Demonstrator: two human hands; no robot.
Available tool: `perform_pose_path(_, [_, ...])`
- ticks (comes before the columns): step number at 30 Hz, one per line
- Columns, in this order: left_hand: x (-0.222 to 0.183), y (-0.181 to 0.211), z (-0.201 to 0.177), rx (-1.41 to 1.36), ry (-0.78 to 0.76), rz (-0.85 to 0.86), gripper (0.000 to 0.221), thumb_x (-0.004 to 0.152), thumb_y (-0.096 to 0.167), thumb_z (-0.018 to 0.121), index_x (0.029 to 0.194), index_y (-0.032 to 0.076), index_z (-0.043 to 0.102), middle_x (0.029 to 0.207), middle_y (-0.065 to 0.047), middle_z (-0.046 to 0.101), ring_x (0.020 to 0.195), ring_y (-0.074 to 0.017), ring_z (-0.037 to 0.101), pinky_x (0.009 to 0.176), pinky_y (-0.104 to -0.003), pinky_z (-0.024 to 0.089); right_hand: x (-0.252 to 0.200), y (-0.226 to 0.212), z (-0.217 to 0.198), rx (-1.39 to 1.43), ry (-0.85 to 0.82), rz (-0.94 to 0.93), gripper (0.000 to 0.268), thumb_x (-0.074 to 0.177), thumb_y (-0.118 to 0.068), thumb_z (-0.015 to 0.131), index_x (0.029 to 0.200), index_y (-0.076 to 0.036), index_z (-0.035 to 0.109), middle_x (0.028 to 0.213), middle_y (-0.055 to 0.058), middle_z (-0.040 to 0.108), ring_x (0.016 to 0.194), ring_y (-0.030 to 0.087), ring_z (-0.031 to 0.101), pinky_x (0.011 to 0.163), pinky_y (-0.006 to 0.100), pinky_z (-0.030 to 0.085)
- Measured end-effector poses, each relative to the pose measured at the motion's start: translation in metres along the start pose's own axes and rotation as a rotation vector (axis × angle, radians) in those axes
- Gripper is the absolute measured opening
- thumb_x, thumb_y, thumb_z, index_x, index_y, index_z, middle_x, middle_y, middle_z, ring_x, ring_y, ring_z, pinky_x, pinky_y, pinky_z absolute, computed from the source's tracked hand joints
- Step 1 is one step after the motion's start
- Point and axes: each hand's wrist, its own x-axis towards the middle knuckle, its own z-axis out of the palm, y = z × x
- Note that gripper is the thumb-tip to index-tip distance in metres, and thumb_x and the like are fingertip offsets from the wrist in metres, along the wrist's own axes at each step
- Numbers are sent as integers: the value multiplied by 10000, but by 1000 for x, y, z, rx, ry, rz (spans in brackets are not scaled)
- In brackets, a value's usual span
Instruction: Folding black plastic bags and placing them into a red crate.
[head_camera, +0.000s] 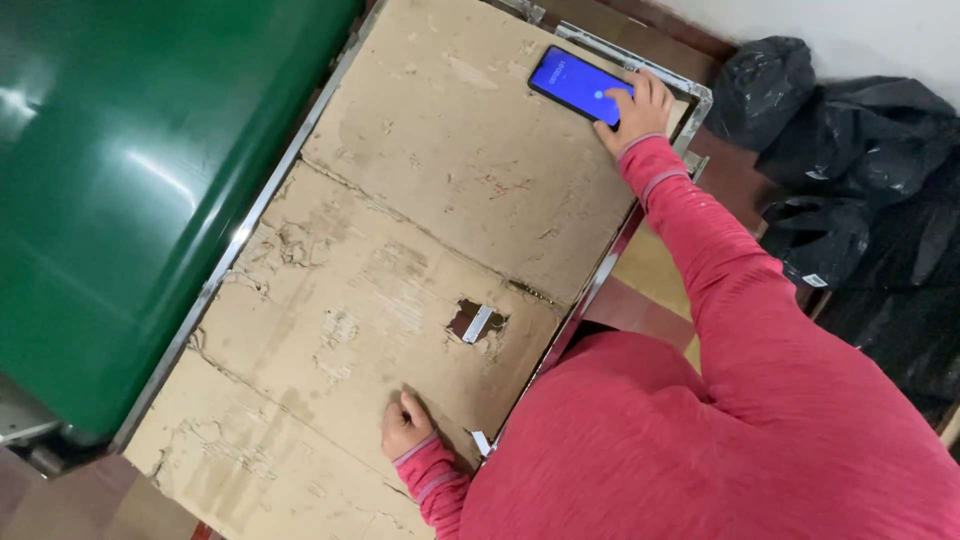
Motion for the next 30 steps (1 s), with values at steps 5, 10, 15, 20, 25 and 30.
perform_pose_path(5, [-1, -7, 2, -34, -30, -30, 470, 1027, 327, 623, 655, 131, 414, 612, -46, 462, 546, -242, 467, 522, -411, 380, 2, 5, 13, 9, -41, -61, 478, 804, -369, 744, 1246, -189, 766, 1394, 158, 576, 1331, 424, 417, 1009, 585, 355])
perform_pose_path(10, [21, -11, -13, -312, -187, -331, 525, 1019, 355, 582, 617, 150, 314, 549, -4, 320, 550, -157, 330, 541, -381, 315, -1, -6, 22, 100, -30, 15, 234, 788, -223, 703, 1014, -212, 761, 1294, 71, 635, 1236, 372, 458, 965, 537, 349])
perform_pose_path(15, [95, -37, 10, -750, -116, -485, 491, 1061, 251, 562, 596, 146, 442, 528, -9, 468, 530, -90, 425, 524, -276, 377, -25, -98, 28, 194, -84, -255, 117, 847, -99, 730, 855, -216, 734, 1073, -5, 679, 1055, 312, 522, 838, 483, 412])
perform_pose_path(20, [202, -117, 92, -1057, 101, -919, 220, 1014, 349, 683, 843, 243, 593, 690, -37, 638, 551, -180, 645, 468, -271, 490, -2, -256, 43, 1026, -625, 76, 229, 905, -130, 735, 1122, -200, 717, 1061, -23, 718, 994, 179, 717, 833, 311, 586])
perform_pose_path(25, [298, -144, 104, -1022, 173, -937, 194, 956, 365, 691, 933, 206, 583, 888, -27, 730, 704, -141, 733, 575, -194, 541, 66, -356, 153, 1707, -778, 621, 390, 992, -75, 633, 1378, -89, 577, 1173, 102, 707, 1008, 216, 735, 806, 331, 643])
perform_pose_path(30, [343, -179, 127, -1129, 230, -1052, 464, 947, 449, 700, 1218, 92, 581, 1074, -119, 740, 863, -231, 771, 704, -294, 612, 119, -407, 202, 1944, -769, 963, 264, 1048, -203, 610, 1301, -127, 624, 1218, 157, 724, 1087, 289, 749, 857, 400, 669])
